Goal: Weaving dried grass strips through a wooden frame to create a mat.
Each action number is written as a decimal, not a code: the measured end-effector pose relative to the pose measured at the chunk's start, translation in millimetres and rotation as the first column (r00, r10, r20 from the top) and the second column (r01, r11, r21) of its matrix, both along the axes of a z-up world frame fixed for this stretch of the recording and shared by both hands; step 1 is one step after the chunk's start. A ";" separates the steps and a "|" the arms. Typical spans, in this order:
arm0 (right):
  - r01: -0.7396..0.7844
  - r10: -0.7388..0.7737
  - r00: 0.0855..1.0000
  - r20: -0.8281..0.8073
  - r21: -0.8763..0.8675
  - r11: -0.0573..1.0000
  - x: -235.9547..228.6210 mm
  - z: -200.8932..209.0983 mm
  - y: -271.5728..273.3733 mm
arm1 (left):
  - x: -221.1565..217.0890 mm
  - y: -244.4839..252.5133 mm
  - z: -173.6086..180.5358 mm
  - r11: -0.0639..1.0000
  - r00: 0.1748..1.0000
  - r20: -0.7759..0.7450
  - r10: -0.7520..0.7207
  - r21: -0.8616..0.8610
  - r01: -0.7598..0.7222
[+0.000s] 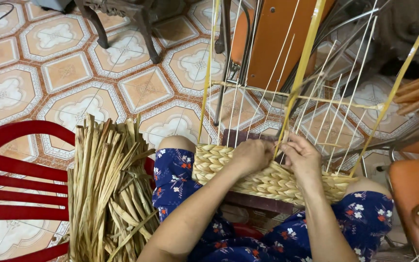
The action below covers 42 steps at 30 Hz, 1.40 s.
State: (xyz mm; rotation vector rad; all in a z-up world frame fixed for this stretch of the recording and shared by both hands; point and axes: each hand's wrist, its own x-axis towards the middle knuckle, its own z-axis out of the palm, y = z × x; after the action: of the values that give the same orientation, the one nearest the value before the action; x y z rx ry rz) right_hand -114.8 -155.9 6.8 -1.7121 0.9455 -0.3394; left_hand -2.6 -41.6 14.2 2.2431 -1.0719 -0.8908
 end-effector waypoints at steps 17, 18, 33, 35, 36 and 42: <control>-0.096 -0.275 0.686 0.674 0.458 0.884 -123.9 -50.1 -52.9 | -0.1 39.0 -24.1 0.854 0.910 -0.410 0.059 -0.451 -0.259; 0.020 -0.271 0.741 0.615 0.383 0.923 -130.2 -36.2 -51.7 | -1.1 41.2 -36.5 0.754 0.979 -0.152 0.135 -0.626 -0.201; -0.387 0.289 0.905 -0.311 -0.883 0.264 -84.3 -12.0 -6.4 | -26.4 27.0 -2.5 0.851 0.777 0.541 -0.321 -0.194 0.487; -0.490 0.360 0.854 -0.375 -0.811 0.318 -89.3 14.1 -12.3 | -30.2 16.9 -6.8 0.844 0.726 0.592 -0.349 -0.138 0.518; -0.569 0.299 0.822 -0.484 -0.701 0.429 -86.5 40.1 -14.0 | -28.2 10.6 -0.9 0.850 0.712 0.568 -0.412 -0.040 0.524; -0.276 0.153 0.958 -0.241 -0.646 0.712 -116.7 105.4 -6.6 | -22.8 3.2 -0.4 0.898 0.860 0.398 -0.320 -0.162 0.409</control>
State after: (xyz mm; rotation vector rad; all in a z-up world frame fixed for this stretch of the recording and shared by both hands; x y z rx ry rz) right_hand -231.5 -162.6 112.2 -2.5415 0.7669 -0.4161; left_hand -25.4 -38.4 13.8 2.0726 -1.7263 -0.4498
